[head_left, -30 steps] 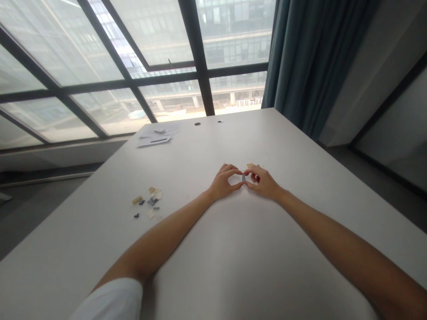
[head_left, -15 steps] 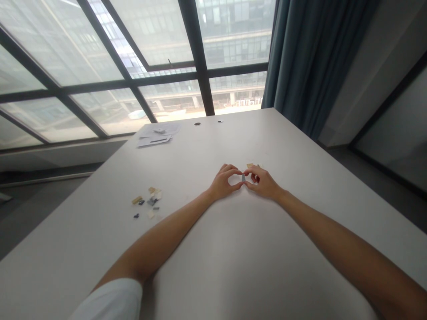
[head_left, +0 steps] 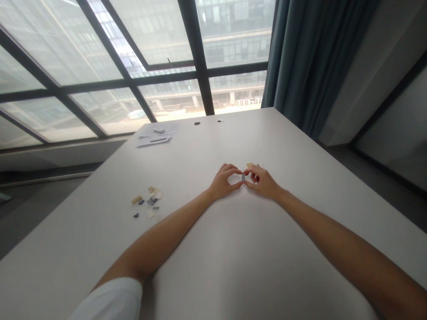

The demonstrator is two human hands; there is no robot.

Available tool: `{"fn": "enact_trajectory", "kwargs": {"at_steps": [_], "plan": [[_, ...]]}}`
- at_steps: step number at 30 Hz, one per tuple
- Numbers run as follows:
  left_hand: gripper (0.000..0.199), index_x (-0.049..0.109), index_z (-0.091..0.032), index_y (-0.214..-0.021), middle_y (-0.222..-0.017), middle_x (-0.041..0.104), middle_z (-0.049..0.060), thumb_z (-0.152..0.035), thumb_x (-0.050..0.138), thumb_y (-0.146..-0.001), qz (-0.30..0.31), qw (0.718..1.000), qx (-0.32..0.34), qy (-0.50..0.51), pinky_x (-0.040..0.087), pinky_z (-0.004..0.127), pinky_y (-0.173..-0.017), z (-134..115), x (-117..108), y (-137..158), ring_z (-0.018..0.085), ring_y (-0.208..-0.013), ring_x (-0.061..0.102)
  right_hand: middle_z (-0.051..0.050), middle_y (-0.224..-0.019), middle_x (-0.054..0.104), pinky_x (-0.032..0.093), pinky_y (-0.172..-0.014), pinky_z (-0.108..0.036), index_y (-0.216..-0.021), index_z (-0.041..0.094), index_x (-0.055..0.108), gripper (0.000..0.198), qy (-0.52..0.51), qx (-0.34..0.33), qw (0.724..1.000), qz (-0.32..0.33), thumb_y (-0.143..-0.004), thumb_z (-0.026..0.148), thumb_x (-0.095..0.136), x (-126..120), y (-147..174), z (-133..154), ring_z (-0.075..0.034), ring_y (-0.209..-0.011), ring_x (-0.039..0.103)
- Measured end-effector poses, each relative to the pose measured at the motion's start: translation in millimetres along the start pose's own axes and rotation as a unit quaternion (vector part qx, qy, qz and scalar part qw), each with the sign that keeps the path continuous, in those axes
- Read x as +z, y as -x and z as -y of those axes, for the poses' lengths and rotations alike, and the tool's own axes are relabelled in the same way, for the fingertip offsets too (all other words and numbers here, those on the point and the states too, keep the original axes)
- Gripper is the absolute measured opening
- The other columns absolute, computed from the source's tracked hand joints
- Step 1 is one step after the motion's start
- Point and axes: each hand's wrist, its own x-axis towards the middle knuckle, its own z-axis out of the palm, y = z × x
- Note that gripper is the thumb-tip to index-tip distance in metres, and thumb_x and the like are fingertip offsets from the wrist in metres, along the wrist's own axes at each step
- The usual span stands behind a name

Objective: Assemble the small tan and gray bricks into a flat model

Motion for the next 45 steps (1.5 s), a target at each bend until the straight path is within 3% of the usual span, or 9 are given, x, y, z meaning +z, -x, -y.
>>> {"fn": "enact_trajectory", "kwargs": {"at_steps": [45], "plan": [[0.026,0.069,-0.023,-0.106,-0.101,0.066,0.006,-0.031,0.074,-0.082,0.008,1.0,-0.003,-0.008,0.05,0.04,-0.092,2.8,0.6,-0.9,0.022,-0.099,0.059,-0.002,-0.093,0.061,0.04,-0.058,-0.025,-0.1,0.022,0.064,0.021,-0.002,0.01,1.0,0.001,-0.08,0.02,0.069,-0.4,-0.3,2.0,-0.01,-0.06,0.047]]}}
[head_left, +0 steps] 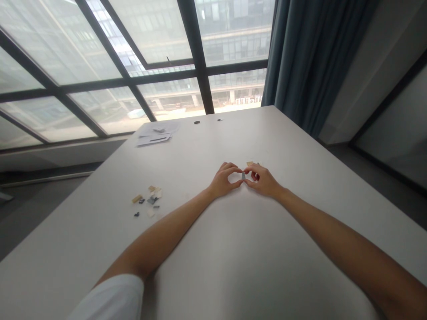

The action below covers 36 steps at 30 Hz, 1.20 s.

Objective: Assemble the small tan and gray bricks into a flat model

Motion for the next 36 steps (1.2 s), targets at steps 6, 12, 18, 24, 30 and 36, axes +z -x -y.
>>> {"fn": "enact_trajectory", "kwargs": {"at_steps": [6,12,18,24,30,36], "plan": [[0.026,0.069,-0.023,-0.105,-0.101,0.066,0.006,-0.03,0.075,-0.081,0.003,1.0,-0.005,0.0,0.05,0.04,-0.091,0.0,0.3,-0.3,0.022,-0.1,0.059,-0.002,-0.091,0.061,0.04,-0.058,-0.025,-0.1,0.022,0.064,0.021,0.001,-0.005,1.0,-0.002,-0.08,0.019,0.069,0.1,0.3,-1.0,-0.01,-0.061,0.047],[0.026,0.069,-0.023,-0.106,-0.1,0.066,0.005,-0.029,0.075,-0.081,-0.003,1.0,0.003,0.004,0.05,0.038,-0.091,-0.9,-0.5,-0.5,0.021,-0.099,0.058,-0.001,-0.09,0.06,0.039,-0.057,-0.025,-0.1,0.022,0.064,0.02,0.001,-0.003,1.0,0.0,-0.08,0.019,0.069,-0.5,0.5,-0.3,-0.01,-0.06,0.047],[0.026,0.069,-0.023,-0.106,-0.1,0.066,0.005,-0.03,0.075,-0.081,-0.003,1.0,-0.004,0.003,0.05,0.04,-0.091,-1.4,-0.1,0.1,0.022,-0.099,0.059,-0.001,-0.092,0.061,0.039,-0.057,-0.025,-0.099,0.022,0.064,0.02,0.002,-0.001,1.0,-0.001,-0.08,0.02,0.069,-0.1,0.6,-0.8,-0.01,-0.06,0.047],[0.026,0.069,-0.023,-0.106,-0.1,0.066,0.006,-0.032,0.074,-0.082,-0.003,1.0,-0.004,0.004,0.05,0.041,-0.091,-2.3,-0.8,-0.3,0.022,-0.099,0.059,-0.002,-0.093,0.061,0.04,-0.057,-0.025,-0.1,0.022,0.064,0.021,0.003,-0.006,1.0,-0.001,-0.08,0.019,0.069,-0.3,0.6,-1.3,-0.01,-0.06,0.047],[0.026,0.069,-0.023,-0.106,-0.101,0.066,0.006,-0.031,0.074,-0.082,-0.004,1.0,0.001,0.003,0.05,0.04,-0.092,-2.6,-1.3,-0.1,0.021,-0.1,0.059,-0.002,-0.094,0.061,0.04,-0.056,-0.025,-0.1,0.022,0.064,0.022,0.002,-0.005,1.0,-0.002,-0.079,0.019,0.069,-0.2,0.3,-0.3,-0.01,-0.06,0.047],[0.025,0.069,-0.023,-0.106,-0.1,0.066,0.006,-0.03,0.074,-0.082,-0.003,1.0,0.0,-0.001,0.05,0.041,-0.091,-3.0,-1.1,0.0,0.022,-0.099,0.059,-0.002,-0.092,0.061,0.04,-0.056,-0.025,-0.099,0.022,0.065,0.021,0.006,-0.003,1.0,-0.002,-0.079,0.018,0.068,-0.4,-0.3,1.7,-0.01,-0.06,0.047]]}}
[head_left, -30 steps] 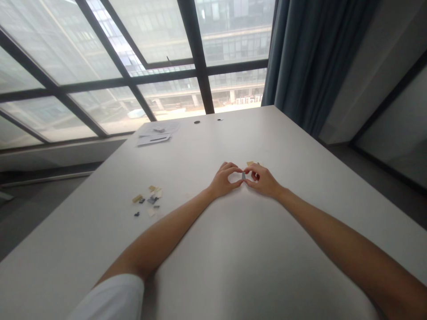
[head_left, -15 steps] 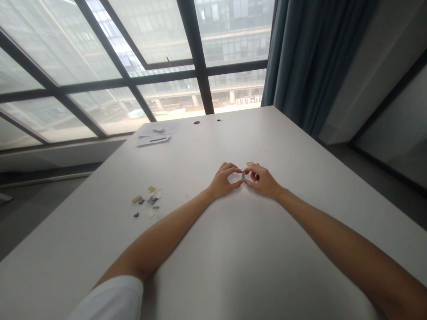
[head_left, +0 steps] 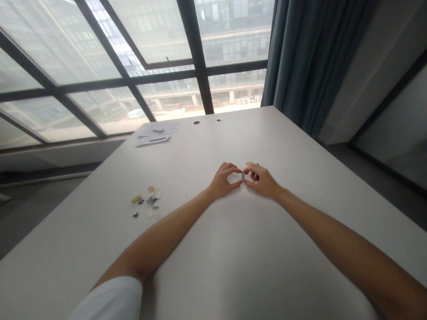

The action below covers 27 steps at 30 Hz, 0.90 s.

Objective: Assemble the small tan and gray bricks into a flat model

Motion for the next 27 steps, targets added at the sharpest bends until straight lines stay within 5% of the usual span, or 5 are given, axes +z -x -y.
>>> {"fn": "enact_trajectory", "kwargs": {"at_steps": [27], "plan": [[0.025,0.069,-0.023,-0.107,-0.101,0.066,0.006,-0.033,0.074,-0.084,-0.005,1.0,0.002,0.008,0.049,0.039,-0.092,-0.5,-1.7,0.3,0.021,-0.099,0.059,-0.002,-0.093,0.062,0.04,-0.057,-0.025,-0.098,0.021,0.064,0.021,-0.008,-0.016,1.0,-0.011,-0.079,0.017,0.069,0.0,-1.0,1.6,-0.01,-0.061,0.046]]}}
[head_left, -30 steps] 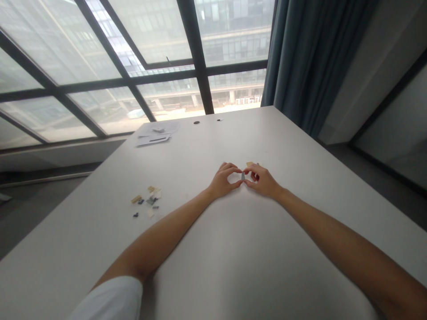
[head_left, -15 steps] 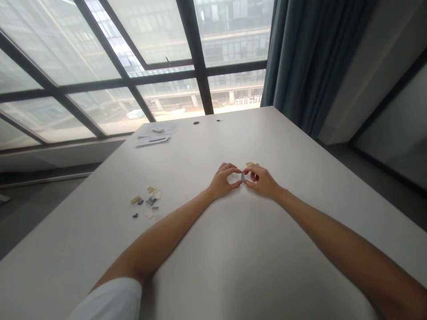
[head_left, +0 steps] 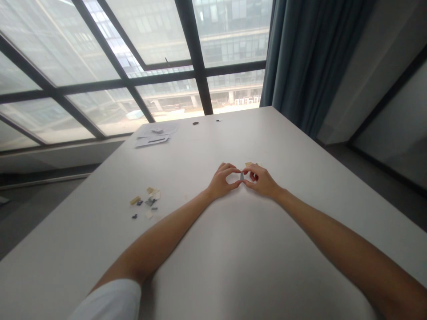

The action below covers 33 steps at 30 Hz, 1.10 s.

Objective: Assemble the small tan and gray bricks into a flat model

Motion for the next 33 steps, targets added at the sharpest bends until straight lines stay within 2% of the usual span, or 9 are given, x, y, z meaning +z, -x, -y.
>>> {"fn": "enact_trajectory", "kwargs": {"at_steps": [7,11,14,18,24,28,33], "plan": [[0.027,0.07,-0.024,-0.109,-0.102,0.066,0.006,-0.038,0.071,-0.086,0.004,1.0,-0.012,-0.008,0.05,0.039,-0.09,-1,0,0,0.021,-0.099,0.059,-0.002,-0.095,0.063,0.041,-0.057,-0.024,-0.099,0.022,0.064,0.022,-0.012,0.006,1.0,-0.005,-0.078,0.017,0.068,1,0,-2,-0.009,-0.061,0.046],[0.036,0.068,-0.025,-0.116,-0.107,0.066,0.007,-0.043,0.073,-0.085,0.006,0.999,-0.036,-0.015,0.051,0.039,-0.088,1,-1,1,0.023,-0.104,0.057,-0.003,-0.097,0.064,0.041,-0.055,-0.024,-0.096,0.021,0.065,0.02,-0.019,0.013,0.999,-0.024,-0.077,0.018,0.069,-2,-2,0,-0.009,-0.058,0.045],[0.038,0.068,-0.026,-0.118,-0.108,0.065,0.007,-0.044,0.073,-0.085,0.011,0.998,-0.056,-0.031,0.051,0.04,-0.091,3,-1,1,0.024,-0.105,0.056,-0.002,-0.092,0.065,0.041,-0.056,-0.024,-0.097,0.02,0.067,0.02,-0.009,0.03,0.997,-0.07,-0.077,0.021,0.07,-8,-7,0,-0.009,-0.059,0.046],[0.028,0.069,-0.025,-0.116,-0.108,0.065,0.006,-0.035,0.066,-0.09,0.009,0.996,-0.072,-0.057,0.048,0.04,-0.098,5,3,1,0.023,-0.106,0.055,-0.002,-0.09,0.067,0.042,-0.056,-0.024,-0.096,0.019,0.068,0.021,0.012,0.075,0.984,-0.161,-0.077,0.028,0.07,-22,-16,-6,-0.01,-0.06,0.049],[0.029,0.068,-0.023,-0.12,-0.113,0.064,0.006,-0.03,0.056,-0.094,0.036,0.989,-0.11,-0.091,0.045,0.038,-0.105,10,8,-1,0.022,-0.111,0.052,-0.006,-0.093,0.071,0.045,-0.058,-0.027,-0.098,0.016,0.07,0.028,0.056,0.129,0.96,-0.24,-0.076,0.033,0.069,-52,-22,-36,-0.013,-0.063,0.053],[0.038,0.063,-0.022,-0.129,-0.121,0.06,0.007,-0.033,0.056,-0.093,0.09,0.98,-0.128,-0.126,0.041,0.04,-0.109,12,11,-1,0.025,-0.117,0.048,-0.006,-0.092,0.071,0.047,-0.065,-0.029,-0.097,0.016,0.072,0.029,0.115,0.144,0.955,-0.234,-0.073,0.031,0.07,-64,-16,-63,-0.015,-0.067,0.054],[0.049,0.055,-0.023,-0.137,-0.131,0.055,0.01,-0.04,0.056,-0.092,0.13,0.961,-0.161,-0.183,0.037,0.049,-0.109,13,14,-2,0.03,-0.124,0.043,-0.007,-0.088,0.07,0.047,-0.072,-0.032,-0.093,0.015,0.075,0.027,0.193,0.174,0.954,-0.149,-0.071,0.03,0.071,-65,-9,-82,-0.019,-0.073,0.055]]}}
